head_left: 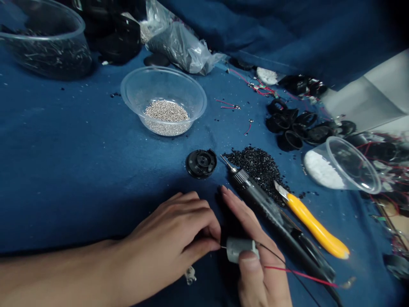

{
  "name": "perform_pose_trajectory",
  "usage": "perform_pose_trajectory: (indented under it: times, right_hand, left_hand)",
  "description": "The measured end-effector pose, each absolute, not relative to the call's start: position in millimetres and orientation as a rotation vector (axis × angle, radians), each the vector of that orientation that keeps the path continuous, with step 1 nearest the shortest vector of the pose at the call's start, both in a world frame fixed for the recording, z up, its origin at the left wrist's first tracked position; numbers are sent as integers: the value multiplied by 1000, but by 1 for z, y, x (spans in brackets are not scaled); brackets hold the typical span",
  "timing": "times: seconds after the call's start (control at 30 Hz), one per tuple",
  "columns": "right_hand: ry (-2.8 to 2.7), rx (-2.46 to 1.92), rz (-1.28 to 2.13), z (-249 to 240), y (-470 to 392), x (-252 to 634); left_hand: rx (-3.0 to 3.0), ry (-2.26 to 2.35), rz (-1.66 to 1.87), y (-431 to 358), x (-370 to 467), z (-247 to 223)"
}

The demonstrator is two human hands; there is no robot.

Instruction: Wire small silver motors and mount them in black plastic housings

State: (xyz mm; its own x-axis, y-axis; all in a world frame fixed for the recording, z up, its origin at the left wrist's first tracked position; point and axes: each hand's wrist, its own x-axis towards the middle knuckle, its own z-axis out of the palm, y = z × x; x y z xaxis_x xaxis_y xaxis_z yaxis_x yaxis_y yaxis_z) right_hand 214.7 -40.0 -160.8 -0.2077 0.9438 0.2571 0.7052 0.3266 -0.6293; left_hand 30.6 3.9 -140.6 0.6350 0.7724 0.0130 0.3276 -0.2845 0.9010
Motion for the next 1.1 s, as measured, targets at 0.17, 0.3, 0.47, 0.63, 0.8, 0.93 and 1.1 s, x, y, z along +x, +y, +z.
perform_pose_trajectory:
  times: [0.17,0.3,0.47,0.63,0.8,0.93,1.1]
  right_hand:
    - [-1862,-1421,589,-148,-40,211]
    - [-1820,-1421,605,-150,-43,210]
    - [-1883,-1439,575,-158,-46,214]
    - [-2076,-1424,459,-164,-45,217]
    - [-2105,-1443,397,-169,-45,216]
    - [-2118,-1439,392,-169,-45,215]
    - [-2162,-1441,381,-167,-44,214]
  left_hand:
    - [1796,847,614,3,30,-142]
    - [1805,838,610,3,30,-143]
    - [1877,831,599,4,31,-145]
    - [2003,796,552,5,31,-148]
    - [2016,780,528,5,29,-147]
    - [2041,807,519,5,30,-147]
    - [2022,824,588,4,32,-150]
